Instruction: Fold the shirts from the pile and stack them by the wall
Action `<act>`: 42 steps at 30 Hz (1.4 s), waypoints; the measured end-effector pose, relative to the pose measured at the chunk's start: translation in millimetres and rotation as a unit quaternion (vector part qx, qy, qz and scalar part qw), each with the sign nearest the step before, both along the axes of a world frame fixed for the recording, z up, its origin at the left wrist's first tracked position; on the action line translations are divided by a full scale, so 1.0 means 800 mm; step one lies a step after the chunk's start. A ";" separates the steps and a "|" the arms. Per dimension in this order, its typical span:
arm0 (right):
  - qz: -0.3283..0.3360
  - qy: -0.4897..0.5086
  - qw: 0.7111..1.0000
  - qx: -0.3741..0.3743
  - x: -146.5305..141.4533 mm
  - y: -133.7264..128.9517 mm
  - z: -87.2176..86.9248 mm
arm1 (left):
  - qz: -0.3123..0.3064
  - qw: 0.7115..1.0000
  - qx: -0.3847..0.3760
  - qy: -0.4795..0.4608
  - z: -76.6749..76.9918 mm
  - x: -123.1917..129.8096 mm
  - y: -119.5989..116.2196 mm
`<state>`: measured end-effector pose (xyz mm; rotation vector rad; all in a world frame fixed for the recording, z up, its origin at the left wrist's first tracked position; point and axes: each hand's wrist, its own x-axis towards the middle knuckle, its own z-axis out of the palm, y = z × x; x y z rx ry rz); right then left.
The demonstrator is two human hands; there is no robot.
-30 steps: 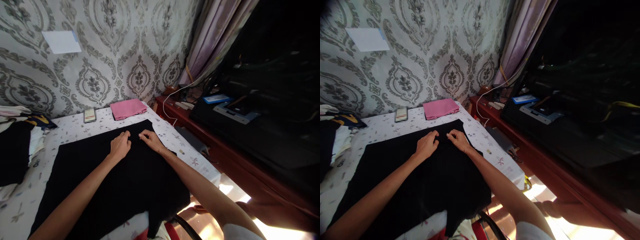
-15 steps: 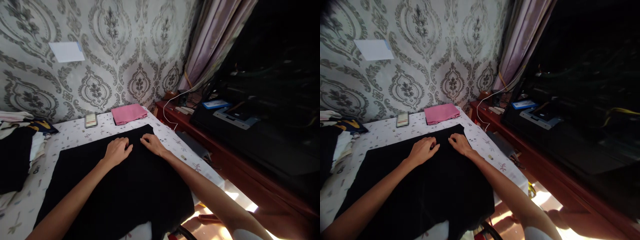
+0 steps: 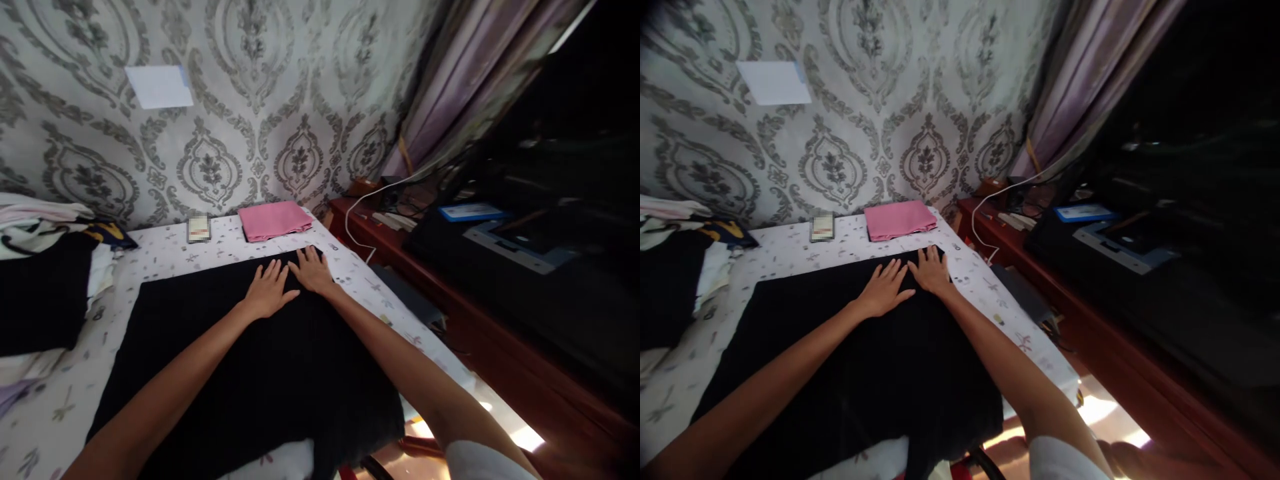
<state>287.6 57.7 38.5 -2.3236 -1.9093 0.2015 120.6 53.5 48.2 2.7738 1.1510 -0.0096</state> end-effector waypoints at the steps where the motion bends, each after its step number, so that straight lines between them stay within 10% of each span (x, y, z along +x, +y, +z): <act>1: -0.008 -0.003 1.000 -0.006 0.000 0.000 0.000 | 0.007 1.000 -0.004 0.001 0.003 -0.003 -0.001; 22: 0.024 -0.009 0.998 0.049 0.008 0.009 -0.022 | 0.338 0.940 0.003 0.044 0.014 -0.291 0.015; 28: -0.002 0.148 0.978 0.147 0.028 0.001 -0.008 | 0.358 0.933 0.029 0.033 0.010 -0.333 0.008; 35: -0.040 0.251 0.946 0.202 0.064 -0.164 0.003 | 0.201 0.973 0.111 -0.034 0.017 -0.324 -0.076; 42: -0.141 0.163 0.937 0.276 -0.009 -0.366 -0.017 | -0.054 0.997 0.015 -0.055 0.018 -0.292 -0.194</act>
